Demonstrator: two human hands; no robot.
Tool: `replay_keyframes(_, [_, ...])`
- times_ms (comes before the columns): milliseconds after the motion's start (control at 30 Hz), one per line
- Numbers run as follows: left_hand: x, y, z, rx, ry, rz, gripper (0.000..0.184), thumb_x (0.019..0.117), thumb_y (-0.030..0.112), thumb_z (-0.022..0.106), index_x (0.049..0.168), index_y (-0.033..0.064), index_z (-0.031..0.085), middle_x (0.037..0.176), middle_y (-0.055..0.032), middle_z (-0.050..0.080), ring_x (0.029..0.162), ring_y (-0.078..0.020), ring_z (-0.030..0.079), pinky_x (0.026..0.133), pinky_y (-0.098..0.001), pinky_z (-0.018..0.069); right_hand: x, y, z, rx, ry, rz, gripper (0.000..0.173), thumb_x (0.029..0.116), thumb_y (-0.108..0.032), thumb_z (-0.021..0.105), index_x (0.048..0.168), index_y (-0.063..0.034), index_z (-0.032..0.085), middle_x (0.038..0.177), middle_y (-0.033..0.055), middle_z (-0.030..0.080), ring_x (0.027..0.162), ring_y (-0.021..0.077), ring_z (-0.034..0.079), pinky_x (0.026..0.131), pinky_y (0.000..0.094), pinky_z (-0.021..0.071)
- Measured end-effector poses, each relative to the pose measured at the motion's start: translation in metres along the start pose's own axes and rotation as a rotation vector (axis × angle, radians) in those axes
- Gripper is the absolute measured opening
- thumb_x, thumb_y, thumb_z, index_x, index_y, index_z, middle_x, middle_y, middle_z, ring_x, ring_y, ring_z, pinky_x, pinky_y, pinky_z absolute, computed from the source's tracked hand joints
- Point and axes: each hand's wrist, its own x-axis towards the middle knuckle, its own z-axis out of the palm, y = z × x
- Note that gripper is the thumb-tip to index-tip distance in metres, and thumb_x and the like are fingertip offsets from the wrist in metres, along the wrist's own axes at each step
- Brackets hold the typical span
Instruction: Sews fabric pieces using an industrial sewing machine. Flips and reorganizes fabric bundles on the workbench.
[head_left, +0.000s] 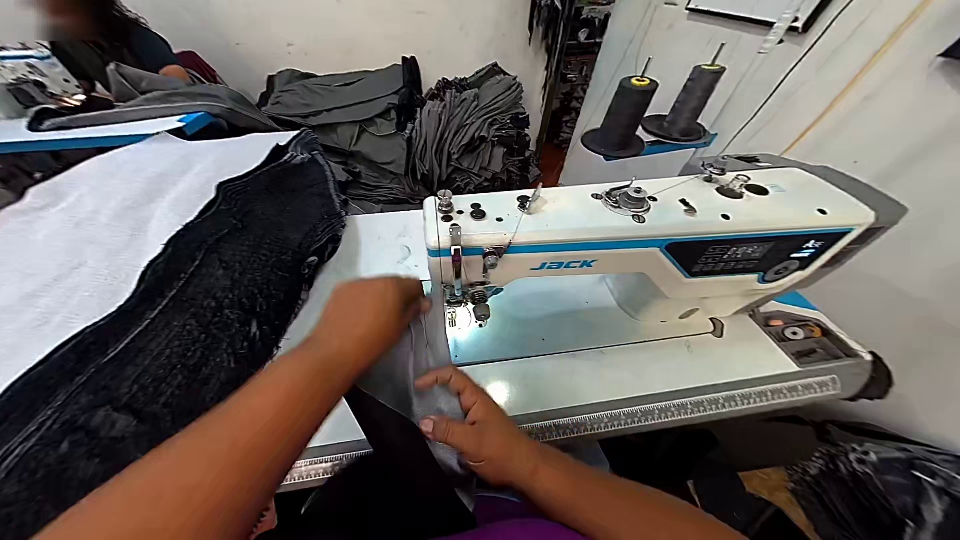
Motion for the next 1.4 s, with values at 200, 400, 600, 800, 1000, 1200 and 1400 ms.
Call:
replay_keyframes(200, [0.001, -0.015, 0.122, -0.175, -0.294, -0.197, 0.032, 0.1064, 0.027, 0.058, 0.112, -0.0022, 0.07, 0.112, -0.0197, 0.07, 0.108, -0.0374, 0.068, 0.095, -0.0568, 0.0513, -0.028, 0.018, -0.033, -0.645, -0.413, 0.571, 0.039, 0.1042, -0.019, 0.058, 0.138, 0.0002, 0.056, 0.129, 0.0239, 0.064, 0.11, 0.034, 0.067, 0.096, 0.0532, 0.0511])
replay_keyframes(400, [0.01, -0.012, 0.144, -0.37, -0.039, -0.273, 0.024, 0.0999, 0.022, 0.069, 0.105, -0.0005, 0.075, 0.1, -0.0182, 0.073, 0.097, -0.0356, 0.069, 0.091, -0.0579, 0.0497, 0.027, 0.029, -0.079, -1.367, -0.225, 0.012, 0.039, 0.0954, -0.036, 0.07, 0.127, -0.0137, 0.073, 0.133, 0.0075, 0.068, 0.127, 0.0353, 0.058, 0.101, 0.0618, 0.0434])
replay_keyframes(600, [0.039, -0.043, 0.155, -0.305, -0.009, 0.005, 0.024, 0.103, 0.016, 0.061, 0.105, -0.0032, 0.074, 0.104, -0.0223, 0.073, 0.104, -0.039, 0.07, 0.094, -0.0582, 0.0509, 0.051, 0.044, -0.085, -1.357, -0.136, 0.136, 0.074, 0.0869, -0.061, 0.071, 0.145, -0.0176, 0.06, 0.154, 0.0013, 0.053, 0.151, 0.039, 0.033, 0.116, 0.0753, 0.0153])
replay_keyframes(800, [0.046, -0.054, 0.156, -0.281, 0.05, 0.122, 0.021, 0.1, 0.014, 0.063, 0.1, -0.0038, 0.075, 0.095, -0.0219, 0.073, 0.095, -0.0393, 0.071, 0.087, -0.0577, 0.0519, 0.055, 0.05, -0.075, -1.387, -0.037, 0.097, 0.074, 0.0845, -0.065, 0.07, 0.14, -0.0162, 0.065, 0.149, 0.0039, 0.058, 0.146, 0.0408, 0.04, 0.114, 0.0752, 0.0202])
replay_keyframes(1000, [0.047, -0.056, 0.157, -0.284, 0.088, 0.135, 0.02, 0.0989, 0.013, 0.065, 0.098, -0.0037, 0.075, 0.094, -0.021, 0.073, 0.094, -0.0391, 0.071, 0.085, -0.058, 0.0516, 0.055, 0.054, -0.077, -1.384, -0.038, 0.09, 0.074, 0.0866, -0.067, 0.066, 0.141, -0.017, 0.064, 0.148, 0.0035, 0.059, 0.146, 0.0394, 0.04, 0.115, 0.0737, 0.0213])
replay_keyframes(1200, [0.056, -0.064, 0.159, -0.241, 0.104, 0.146, 0.026, 0.098, 0.015, 0.066, 0.084, -0.007, 0.07, 0.087, -0.0233, 0.07, 0.087, -0.0408, 0.07, 0.079, -0.0591, 0.0512, 0.056, 0.057, -0.078, -1.363, -0.018, 0.08, 0.07, 0.0886, -0.066, 0.065, 0.139, -0.0176, 0.066, 0.148, 0.0015, 0.059, 0.146, 0.0372, 0.041, 0.116, 0.073, 0.0202])
replay_keyframes(1400, [0.083, -0.071, 0.154, -0.166, 0.121, 0.082, 0.022, 0.0974, 0.008, 0.061, 0.107, -0.0092, 0.07, 0.115, -0.0276, 0.071, 0.111, -0.0464, 0.068, 0.091, -0.0655, 0.0478, 0.056, 0.058, -0.078, -1.363, -0.015, 0.067, 0.07, 0.0878, -0.066, 0.065, 0.14, -0.0182, 0.065, 0.148, 0.0007, 0.059, 0.147, 0.0374, 0.04, 0.115, 0.0734, 0.0189])
